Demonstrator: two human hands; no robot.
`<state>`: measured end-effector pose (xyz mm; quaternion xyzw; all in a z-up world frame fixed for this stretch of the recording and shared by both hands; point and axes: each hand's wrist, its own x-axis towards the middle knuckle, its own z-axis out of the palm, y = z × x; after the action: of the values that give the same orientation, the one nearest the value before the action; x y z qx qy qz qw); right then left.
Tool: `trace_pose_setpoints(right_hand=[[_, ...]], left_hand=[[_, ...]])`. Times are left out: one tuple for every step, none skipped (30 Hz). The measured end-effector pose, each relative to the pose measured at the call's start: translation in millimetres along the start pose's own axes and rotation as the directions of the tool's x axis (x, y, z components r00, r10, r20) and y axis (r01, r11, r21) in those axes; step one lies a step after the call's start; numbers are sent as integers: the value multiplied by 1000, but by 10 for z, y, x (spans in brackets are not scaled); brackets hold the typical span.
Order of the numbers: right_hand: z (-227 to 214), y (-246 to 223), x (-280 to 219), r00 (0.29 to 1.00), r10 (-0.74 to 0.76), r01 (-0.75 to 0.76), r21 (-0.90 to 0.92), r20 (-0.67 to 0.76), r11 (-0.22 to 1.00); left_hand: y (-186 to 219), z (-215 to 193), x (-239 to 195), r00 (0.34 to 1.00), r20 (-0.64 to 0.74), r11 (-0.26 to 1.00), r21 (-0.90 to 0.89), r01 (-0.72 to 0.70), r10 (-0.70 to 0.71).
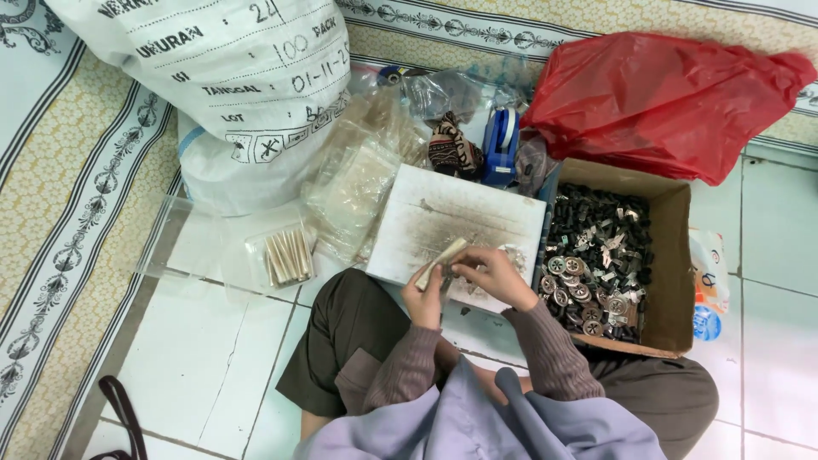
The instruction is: Sorting small metal components from a box and placing them into individual plastic bags.
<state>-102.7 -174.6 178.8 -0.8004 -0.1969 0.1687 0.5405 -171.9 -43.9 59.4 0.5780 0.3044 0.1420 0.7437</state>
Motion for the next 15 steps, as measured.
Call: trace_pose_setpoints(right_hand=[[-6,-46,-27,1000,1,-1,0,-3,1000],[-11,-91,-51,1000,0,0,-55,3,998],[-14,-138,-71,1000,-1,2,-110,11,994],[-21,-170,-111,1000,-1,2,-110,10,994],[-36,-204,-136,1000,4,-5,-108,-4,994],[-52,-238,-161,1000,10,-11,-105,-18,994],[-56,-284,-196,1000,10,-12,-105,-19,994],[-63,-331,-230,999,22,-26,-104,-38,994],[-71,-378,-254,998,32,-38,-104,-57,994],[-87,-420,-279,998,31,-37,-104,-59,994],[-103,-462,-304,998,26,-33,-125,-55,992],[-119,-504,-329,998,22,-29,-147,-51,989],[-115,-538,-349,999,20,-27,-147,-51,989],[-111,-571,-368,998,11,-19,-158,-56,987],[-108,-603,-387,998,1,-12,-169,-60,986]], left_hand=[[72,2,-70,1000,3,1000,0,0,0],[143,4,-137,999,44,1000,15,-17,17],[215,3,-202,996,82,999,29,-35,33],[275,-15,-234,996,83,999,28,-35,33],[339,-22,-251,993,111,997,48,-53,48],[404,-28,-267,988,138,995,67,-72,62],[466,-31,-306,988,139,995,67,-72,62],[528,-32,-343,981,178,996,44,-84,75],[594,-30,-372,972,216,995,20,-96,89],[612,-37,-400,972,217,995,19,-97,91],[629,-44,-430,968,230,994,19,-103,96],[646,-51,-460,965,243,994,19,-110,102],[631,-59,-467,965,242,994,19,-111,103],[616,-67,-474,962,246,991,31,-132,121],[601,-73,-481,958,250,987,43,-153,138]])
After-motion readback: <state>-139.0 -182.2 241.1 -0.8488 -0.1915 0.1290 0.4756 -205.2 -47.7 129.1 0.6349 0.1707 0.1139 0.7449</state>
